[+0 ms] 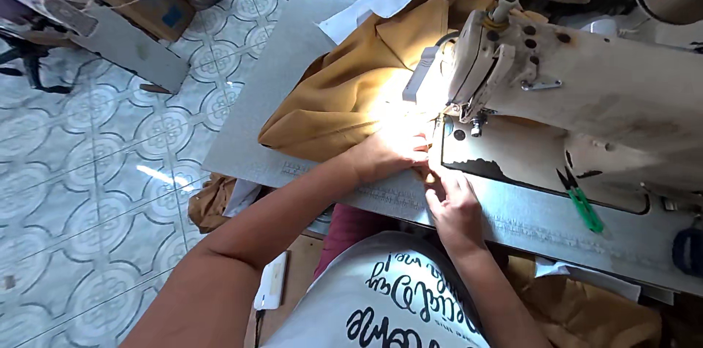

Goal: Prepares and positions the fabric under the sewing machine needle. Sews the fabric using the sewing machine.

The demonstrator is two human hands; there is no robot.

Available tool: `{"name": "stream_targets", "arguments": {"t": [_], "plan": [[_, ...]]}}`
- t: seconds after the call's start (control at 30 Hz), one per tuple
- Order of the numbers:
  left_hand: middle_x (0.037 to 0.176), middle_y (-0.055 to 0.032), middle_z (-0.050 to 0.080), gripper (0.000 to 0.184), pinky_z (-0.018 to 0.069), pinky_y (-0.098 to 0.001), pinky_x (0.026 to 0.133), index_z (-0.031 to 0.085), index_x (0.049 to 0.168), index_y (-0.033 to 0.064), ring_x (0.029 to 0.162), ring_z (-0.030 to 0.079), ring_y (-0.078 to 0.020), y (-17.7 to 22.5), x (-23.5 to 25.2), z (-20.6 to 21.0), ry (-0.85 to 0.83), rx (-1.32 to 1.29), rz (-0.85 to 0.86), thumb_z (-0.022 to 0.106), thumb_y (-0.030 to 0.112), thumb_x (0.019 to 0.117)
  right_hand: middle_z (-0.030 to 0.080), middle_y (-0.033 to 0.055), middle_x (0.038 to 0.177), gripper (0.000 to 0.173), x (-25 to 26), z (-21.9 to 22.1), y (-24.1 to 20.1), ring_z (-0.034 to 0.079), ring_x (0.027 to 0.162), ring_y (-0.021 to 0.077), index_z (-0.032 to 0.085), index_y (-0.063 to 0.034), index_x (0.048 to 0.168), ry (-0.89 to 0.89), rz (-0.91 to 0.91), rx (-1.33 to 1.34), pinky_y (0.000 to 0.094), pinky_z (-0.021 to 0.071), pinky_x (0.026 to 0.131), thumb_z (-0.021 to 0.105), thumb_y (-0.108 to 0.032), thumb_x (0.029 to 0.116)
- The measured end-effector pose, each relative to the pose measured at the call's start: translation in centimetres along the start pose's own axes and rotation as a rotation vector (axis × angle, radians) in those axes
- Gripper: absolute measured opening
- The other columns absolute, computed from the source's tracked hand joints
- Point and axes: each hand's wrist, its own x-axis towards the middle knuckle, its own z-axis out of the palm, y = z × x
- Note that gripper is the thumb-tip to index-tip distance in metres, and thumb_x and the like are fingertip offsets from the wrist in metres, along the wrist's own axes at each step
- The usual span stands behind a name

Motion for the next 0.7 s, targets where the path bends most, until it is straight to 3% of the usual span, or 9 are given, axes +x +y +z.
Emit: {"name": "stream_targets", "arguments": {"t": [0.07,0.17,0.27,0.4,0.63,0.7], "plan": [[0.105,-0.0043,0.073,0.024,0.0540,-0.0426,0.090,0.077,0.096,0.0129,0.109,0.067,-0.0239,0.3,0.0,0.0,-0.034,0.033,-0.042,0.055,0.003,0.0988,0.070,0.0136,0.105,0.018,0.0,0.3,0.4,0.068,0.101,0.0287,0.081,-0.0131,0.105,0.031,-0.056,-0.104,0.0375,0.0587,0.084,0.071,-0.013,0.0905],[0.102,-0.0042,0.071,0.024,0.0526,-0.0441,0.088,0.077,0.097,0.0140,0.106,0.066,-0.0240,0.8,-0.3,-0.1,-0.085,0.081,-0.103,0.055,0.003,0.0989,0.075,0.0079,0.117,0.017,-0.4,0.8,1.2,0.069,0.108,0.0298,0.082,-0.0157,0.101,0.027,-0.120,-0.162,0.0405,0.0582,0.085,0.067,-0.017,0.0930],[0.105,-0.0034,0.072,0.025,0.0523,-0.0448,0.090,0.076,0.099,0.0142,0.109,0.065,-0.0240,1.0,-0.5,0.2,-0.080,0.106,-0.111,0.056,0.001,0.0972,0.077,0.0039,0.106,0.017,-0.5,0.9,1.2,0.070,0.104,0.0279,0.081,-0.0148,0.100,0.026,-0.132,-0.193,0.0409,0.0582,0.084,0.066,-0.017,0.0937],[0.102,-0.0049,0.072,0.026,0.0534,-0.0429,0.082,0.077,0.104,0.0149,0.102,0.066,-0.0253,1.2,-0.1,0.0,-0.090,0.091,-0.133,0.056,0.002,0.0977,0.077,0.0052,0.101,0.016,-0.3,0.8,1.2,0.071,0.102,0.0288,0.081,-0.0134,0.098,0.037,-0.127,-0.191,0.0425,0.0586,0.082,0.066,-0.016,0.0928],[0.103,-0.0045,0.071,0.024,0.0478,-0.0511,0.096,0.077,0.105,0.0177,0.105,0.065,-0.0256,1.3,0.1,0.0,-0.104,0.140,-0.166,0.058,0.004,0.0979,0.078,0.0063,0.100,0.017,0.0,1.0,1.4,0.072,0.101,0.0276,0.081,-0.0126,0.098,0.046,-0.118,-0.177,0.0407,0.0589,0.084,0.066,-0.018,0.0934],[0.106,-0.0063,0.072,0.025,0.0458,-0.0529,0.100,0.076,0.106,0.0162,0.110,0.065,-0.0279,1.2,0.4,-0.1,-0.095,0.144,-0.182,0.058,0.002,0.0971,0.077,0.0062,0.098,0.015,0.5,1.1,1.5,0.072,0.096,0.0265,0.081,-0.0115,0.096,0.053,-0.124,-0.190,0.0393,0.0590,0.080,0.067,-0.017,0.0933]]}}
